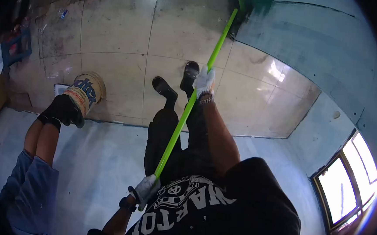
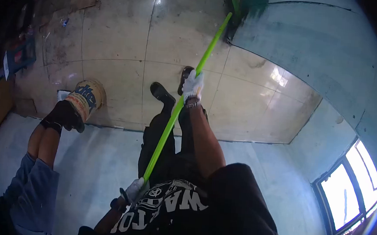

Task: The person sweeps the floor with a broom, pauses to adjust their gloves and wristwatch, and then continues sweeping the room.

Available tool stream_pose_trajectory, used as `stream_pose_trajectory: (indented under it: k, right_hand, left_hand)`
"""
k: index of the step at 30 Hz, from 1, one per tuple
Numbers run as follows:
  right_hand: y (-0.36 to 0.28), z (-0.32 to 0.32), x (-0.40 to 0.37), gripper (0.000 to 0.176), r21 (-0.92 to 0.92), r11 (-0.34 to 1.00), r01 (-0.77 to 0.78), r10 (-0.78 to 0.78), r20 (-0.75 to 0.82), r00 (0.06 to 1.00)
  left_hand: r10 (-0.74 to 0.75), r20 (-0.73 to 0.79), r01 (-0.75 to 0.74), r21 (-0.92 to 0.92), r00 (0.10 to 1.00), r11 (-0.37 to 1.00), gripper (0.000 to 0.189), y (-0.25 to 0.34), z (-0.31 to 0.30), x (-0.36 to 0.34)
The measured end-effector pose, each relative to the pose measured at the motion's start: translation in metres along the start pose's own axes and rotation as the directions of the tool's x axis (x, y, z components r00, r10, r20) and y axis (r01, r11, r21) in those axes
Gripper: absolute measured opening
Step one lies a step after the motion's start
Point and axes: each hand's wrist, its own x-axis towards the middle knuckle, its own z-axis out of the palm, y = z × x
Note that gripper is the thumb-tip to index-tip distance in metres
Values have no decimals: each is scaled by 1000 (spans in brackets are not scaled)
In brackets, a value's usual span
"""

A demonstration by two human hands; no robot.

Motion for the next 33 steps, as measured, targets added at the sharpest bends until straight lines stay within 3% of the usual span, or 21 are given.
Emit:
stream_pose_trajectory:
  k: [2, 6, 8, 9, 10, 12, 13, 14, 16, 19, 20, 21, 22, 23, 24, 25, 26, 27, 29, 31, 33]
  right_hand:
    - [11, -11, 29, 23, 11, 999, -31, 31, 66, 997]
    - [91, -42, 22, 19, -752, 624, 214, -441, -112, 891]
    - [45, -23, 19, 19, -545, 819, 181, -275, -96, 957]
    - [8, -7, 14, 20, -340, 935, 96, -130, -78, 988]
    - [8, -20, 52, 22, 19, 997, 76, -78, 187, 979]
    - [62, -79, 130, 27, -5, 966, 258, -236, 384, 893]
    - [91, -88, 128, 28, -235, 931, 279, -243, 170, 955]
    - [94, -78, 94, 29, -449, 786, 425, -409, 137, 902]
    - [101, -56, 24, 32, -860, 325, 394, -703, 59, 709]
    - [66, -40, 64, 28, -653, 611, 448, -532, 80, 843]
    - [40, -35, 78, 26, -520, 689, 504, -505, 153, 849]
    - [48, -43, 91, 24, -591, 634, 499, -517, 156, 842]
    - [56, -52, 105, 23, -658, 573, 488, -529, 158, 834]
    - [65, -60, 118, 22, -720, 508, 473, -540, 161, 826]
    - [51, -35, 58, 22, -733, 635, 246, -416, -56, 908]
    - [27, -13, -1, 22, -431, 902, 25, -90, -130, 988]
    - [86, -55, 33, 21, -781, 563, 272, -449, -12, 893]
    - [81, -57, 27, 20, -745, 611, 268, -436, -34, 899]
    - [38, -31, 12, 19, -632, 728, 267, -374, -40, 926]
    - [-30, 3, -18, 19, -495, 839, 225, -272, -22, 962]
    - [-21, -2, -13, 20, -560, 811, 170, -273, -105, 956]
  left_hand:
    - [-108, 77, 116, -121, 991, 986, 47, -8, -4, 11]
    - [-26, -41, 17, -189, 999, 982, 46, -41, 25, -12]
    - [-3, -17, -1, -221, 1000, 975, 48, -62, 20, 11]
    - [104, -25, -103, 56, 994, 993, 42, -6, 21, 16]
    - [138, 76, -132, -80, 988, 988, 41, 6, 13, 33]
    - [58, 200, -17, -203, 978, 979, 43, 5, 9, 35]
    - [48, 188, 1, -249, 981, 968, 44, 2, 13, 31]
    - [72, 22, -63, -282, 997, 957, 45, -17, 31, 13]
    - [-92, 57, 108, -431, 994, 896, 46, -35, 39, -3]
    - [-30, 46, 49, -492, 999, 869, 48, -32, 29, 40]
    - [125, 152, -69, -327, 980, 942, 50, -8, 18, 48]
    - [275, 253, -232, -187, 927, 955, 52, 17, 6, 56]
    - [169, 391, 16, -427, 905, 904, 53, 16, 4, 58]
    - [121, 319, -13, -323, 940, 946, 51, 3, 4, 48]
    - [120, 161, -48, -391, 980, 919, 49, -37, 14, 42]
    - [46, 125, 5, -387, 991, 922, 47, -55, 18, 24]
    - [-37, 93, 70, -386, 995, 920, 46, -65, 21, 9]
    - [169, 60, -159, -143, 984, 977, 47, -70, 19, 10]
    - [541, 139, -550, 372, 830, 748, 50, -69, 6, 23]
    - [224, 340, -197, -112, 913, 974, 51, -53, -8, 35]
    - [111, 307, -36, -240, 945, 970, 50, -51, -1, 41]
